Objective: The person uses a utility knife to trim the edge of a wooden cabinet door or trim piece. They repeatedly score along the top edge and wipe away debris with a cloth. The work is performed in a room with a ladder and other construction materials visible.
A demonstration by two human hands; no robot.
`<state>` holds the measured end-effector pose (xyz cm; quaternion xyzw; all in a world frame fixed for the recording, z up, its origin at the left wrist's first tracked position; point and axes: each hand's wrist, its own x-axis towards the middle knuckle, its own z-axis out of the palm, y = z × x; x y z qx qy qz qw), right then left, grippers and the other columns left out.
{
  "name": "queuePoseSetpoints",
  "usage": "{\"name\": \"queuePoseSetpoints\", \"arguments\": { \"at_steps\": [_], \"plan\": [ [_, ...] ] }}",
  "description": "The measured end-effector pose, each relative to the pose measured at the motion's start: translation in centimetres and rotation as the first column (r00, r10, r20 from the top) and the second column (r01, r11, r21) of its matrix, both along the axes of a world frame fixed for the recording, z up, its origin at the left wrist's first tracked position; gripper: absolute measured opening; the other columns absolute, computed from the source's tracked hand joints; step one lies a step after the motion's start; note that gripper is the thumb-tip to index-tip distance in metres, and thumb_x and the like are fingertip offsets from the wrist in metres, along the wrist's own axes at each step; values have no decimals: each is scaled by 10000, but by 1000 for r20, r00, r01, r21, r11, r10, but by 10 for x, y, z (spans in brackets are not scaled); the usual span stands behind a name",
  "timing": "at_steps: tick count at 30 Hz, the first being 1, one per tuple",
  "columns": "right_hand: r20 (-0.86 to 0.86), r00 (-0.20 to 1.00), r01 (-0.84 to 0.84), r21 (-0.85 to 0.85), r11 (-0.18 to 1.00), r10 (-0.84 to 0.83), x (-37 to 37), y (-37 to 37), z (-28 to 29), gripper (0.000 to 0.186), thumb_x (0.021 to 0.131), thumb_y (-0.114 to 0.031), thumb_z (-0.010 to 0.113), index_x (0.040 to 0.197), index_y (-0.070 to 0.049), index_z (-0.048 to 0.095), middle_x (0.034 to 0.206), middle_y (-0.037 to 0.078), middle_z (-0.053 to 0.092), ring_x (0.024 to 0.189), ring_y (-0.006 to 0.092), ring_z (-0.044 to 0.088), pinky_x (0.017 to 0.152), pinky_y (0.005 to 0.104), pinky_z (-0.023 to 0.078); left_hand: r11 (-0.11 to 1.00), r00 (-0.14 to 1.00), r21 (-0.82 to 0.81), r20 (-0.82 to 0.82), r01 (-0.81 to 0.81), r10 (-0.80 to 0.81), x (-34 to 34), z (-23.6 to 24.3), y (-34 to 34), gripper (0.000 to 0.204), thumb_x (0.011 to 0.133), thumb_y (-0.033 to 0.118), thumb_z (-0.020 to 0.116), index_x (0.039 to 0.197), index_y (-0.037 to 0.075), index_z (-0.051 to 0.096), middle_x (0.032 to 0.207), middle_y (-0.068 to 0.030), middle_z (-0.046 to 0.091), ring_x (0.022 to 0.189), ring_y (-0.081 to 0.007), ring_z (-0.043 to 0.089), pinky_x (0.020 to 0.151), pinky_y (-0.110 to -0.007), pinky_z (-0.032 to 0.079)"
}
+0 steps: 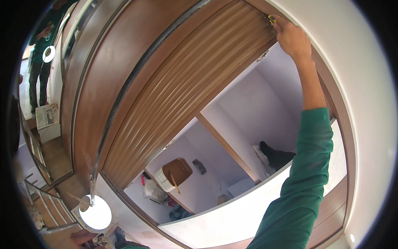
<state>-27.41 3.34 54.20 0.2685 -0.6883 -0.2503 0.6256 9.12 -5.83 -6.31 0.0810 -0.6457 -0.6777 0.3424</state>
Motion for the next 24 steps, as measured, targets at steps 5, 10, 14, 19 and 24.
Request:
{"name": "queuePoseSetpoints", "arguments": {
  "at_steps": [5,10,14,19,24],
  "plan": [
    [76,997,-17,-30,999,20,4,0,4,358,1023,-389,481,1329,-278,631,1003,144,736,970,366,684,869,454,524,999,999,53,-36,-8,10,-4,-2,3,400,649,-12,771,1048,7,756,713,-12,652,491,-41,468,421,-226,321],
    [254,957,-136,-43,990,143,3,-1,18,396,1024,-390,483,1353,-219,622,762,90,683,735,240,664,758,383,528,999,999,-30,-14,-32,32,-4,0,2,386,644,-3,784,1030,5,758,686,-9,643,476,-47,455,420,-226,311],
    [437,884,-95,-180,979,166,6,-4,24,396,1025,-367,483,1369,-219,614,627,30,567,519,122,521,511,310,470,998,1000,-62,14,-20,21,-1,5,0,381,631,10,794,1010,-3,755,667,-11,636,469,-50,452,422,-229,314],
    [569,780,-101,-295,950,260,13,-4,21,396,1019,-383,463,1359,-260,626,662,37,540,482,106,443,435,265,382,1000,999,-30,53,5,-3,1,5,2,334,639,31,809,964,-16,751,638,-11,626,474,-44,460,423,-233,321],
    [492,836,-153,-212,965,241,17,0,19,385,1028,-350,482,1359,-212,623,618,29,551,458,102,466,440,289,422,1000,999,-18,32,-24,25,5,2,4,309,661,39,815,957,-26,752,631,-12,629,480,-37,482,426,-224,322]
  ]
}}
